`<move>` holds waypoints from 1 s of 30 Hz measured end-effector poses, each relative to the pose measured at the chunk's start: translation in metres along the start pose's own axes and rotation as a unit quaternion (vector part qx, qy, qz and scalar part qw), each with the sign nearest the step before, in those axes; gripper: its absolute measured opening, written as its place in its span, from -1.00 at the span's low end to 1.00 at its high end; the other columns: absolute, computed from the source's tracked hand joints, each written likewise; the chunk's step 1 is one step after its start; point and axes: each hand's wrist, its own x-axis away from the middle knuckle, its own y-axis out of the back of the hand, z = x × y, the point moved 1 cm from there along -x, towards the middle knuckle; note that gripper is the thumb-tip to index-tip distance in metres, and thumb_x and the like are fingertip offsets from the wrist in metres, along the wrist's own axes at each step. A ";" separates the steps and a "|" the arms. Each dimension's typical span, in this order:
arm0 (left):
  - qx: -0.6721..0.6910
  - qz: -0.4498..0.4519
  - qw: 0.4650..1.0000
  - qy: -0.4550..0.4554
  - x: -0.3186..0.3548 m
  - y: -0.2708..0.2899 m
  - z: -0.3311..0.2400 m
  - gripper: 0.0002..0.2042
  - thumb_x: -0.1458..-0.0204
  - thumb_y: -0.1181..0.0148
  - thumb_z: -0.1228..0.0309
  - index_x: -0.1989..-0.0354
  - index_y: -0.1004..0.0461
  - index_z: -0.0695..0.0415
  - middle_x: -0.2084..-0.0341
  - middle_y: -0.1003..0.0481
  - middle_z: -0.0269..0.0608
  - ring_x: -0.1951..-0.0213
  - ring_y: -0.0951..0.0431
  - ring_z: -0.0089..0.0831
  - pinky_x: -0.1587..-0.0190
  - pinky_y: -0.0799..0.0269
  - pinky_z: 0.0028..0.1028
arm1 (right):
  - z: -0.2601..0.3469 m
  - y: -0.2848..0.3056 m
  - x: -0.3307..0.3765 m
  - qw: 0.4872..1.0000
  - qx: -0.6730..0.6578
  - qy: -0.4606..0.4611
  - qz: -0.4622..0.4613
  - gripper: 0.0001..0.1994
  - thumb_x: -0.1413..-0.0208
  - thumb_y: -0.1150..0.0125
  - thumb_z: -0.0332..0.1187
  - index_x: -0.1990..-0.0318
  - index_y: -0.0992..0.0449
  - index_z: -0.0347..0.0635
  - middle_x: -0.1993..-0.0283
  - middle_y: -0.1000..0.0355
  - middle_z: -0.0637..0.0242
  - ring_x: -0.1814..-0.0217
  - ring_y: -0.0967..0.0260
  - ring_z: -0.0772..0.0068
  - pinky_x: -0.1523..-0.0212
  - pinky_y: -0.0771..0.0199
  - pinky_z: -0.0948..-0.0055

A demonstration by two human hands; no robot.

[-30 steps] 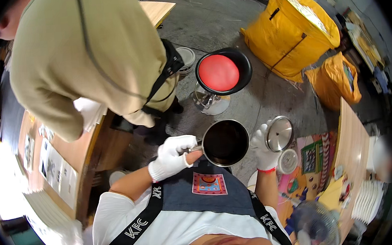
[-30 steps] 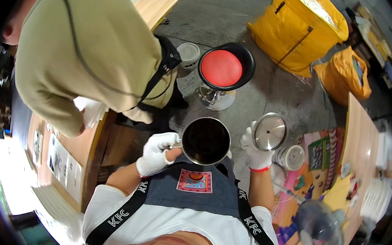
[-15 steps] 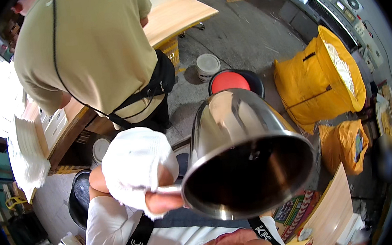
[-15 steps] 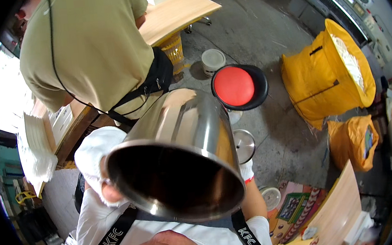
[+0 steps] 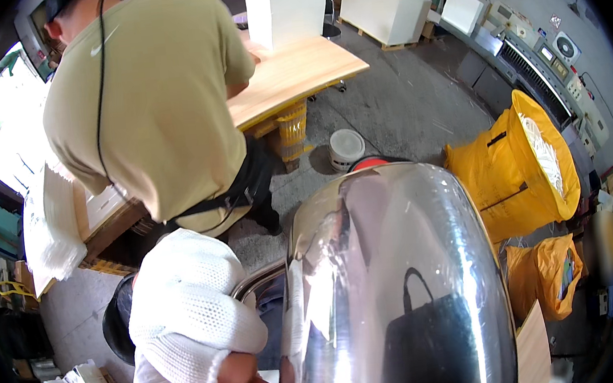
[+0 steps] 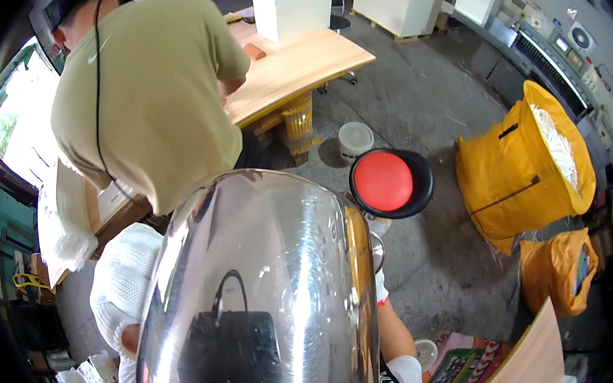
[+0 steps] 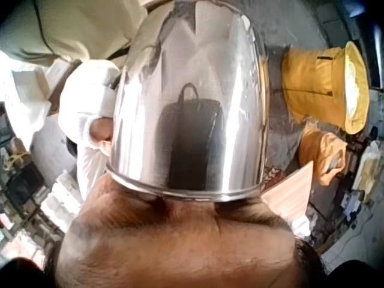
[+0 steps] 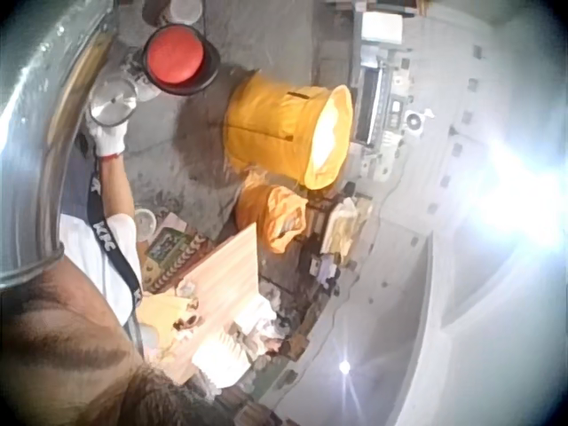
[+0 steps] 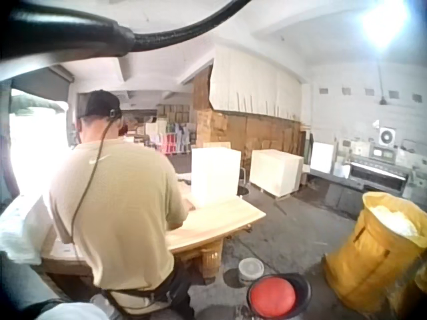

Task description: The person stacks white paper sheets on a wooden table in a warehouse environment. They handle the sheets by hand, separating them from a larger block and placing them into a neat pile. The person also briefly handles a metal container and a wooden block during the process.

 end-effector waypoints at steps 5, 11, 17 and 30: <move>0.011 -0.021 0.998 0.065 0.004 0.001 -0.005 -0.77 -0.04 -0.35 0.26 0.45 -0.59 0.19 0.52 -0.57 -0.12 0.55 -0.55 -0.18 0.53 -0.37 -0.28 | 0.000 0.002 -0.003 1.000 -0.003 -0.018 0.003 -0.51 -0.27 0.04 -0.04 -0.16 -0.38 -0.22 0.05 -0.42 0.09 0.17 -0.37 0.16 0.18 -0.42 0.25; 0.052 -0.137 0.973 0.178 0.021 -0.020 0.019 -0.71 -0.01 -0.42 0.17 0.59 -0.48 0.02 0.64 -0.43 -0.31 0.67 -0.37 -0.29 0.63 -0.17 -0.33 | 0.003 0.013 -0.012 1.000 0.002 -0.026 0.007 -0.53 -0.29 0.04 -0.07 -0.18 -0.38 -0.23 0.05 -0.42 0.10 0.16 -0.39 0.17 0.17 -0.44 0.27; 0.341 -0.230 0.707 0.575 0.063 -0.081 0.046 -0.73 -0.14 -0.35 0.23 0.44 -0.45 0.12 0.63 -0.36 -0.50 0.55 -0.27 -0.77 0.54 -0.16 -0.59 | 0.015 0.050 -0.035 0.995 0.052 0.004 0.085 -0.54 -0.30 0.05 -0.11 -0.20 -0.37 -0.24 0.05 -0.43 0.10 0.16 -0.40 0.19 0.17 -0.45 0.28; 0.063 -0.157 0.648 0.742 0.198 -0.217 0.132 -0.67 -0.16 -0.22 0.15 0.45 -0.45 0.18 0.64 -0.46 -0.24 0.55 -0.44 -0.50 0.44 -0.31 -0.39 | 0.127 -0.129 -0.108 0.851 0.423 0.178 0.255 -0.88 -0.15 -0.31 -0.33 0.24 -0.57 -0.15 0.39 -0.50 0.39 0.42 -0.40 0.60 0.37 -0.38 0.52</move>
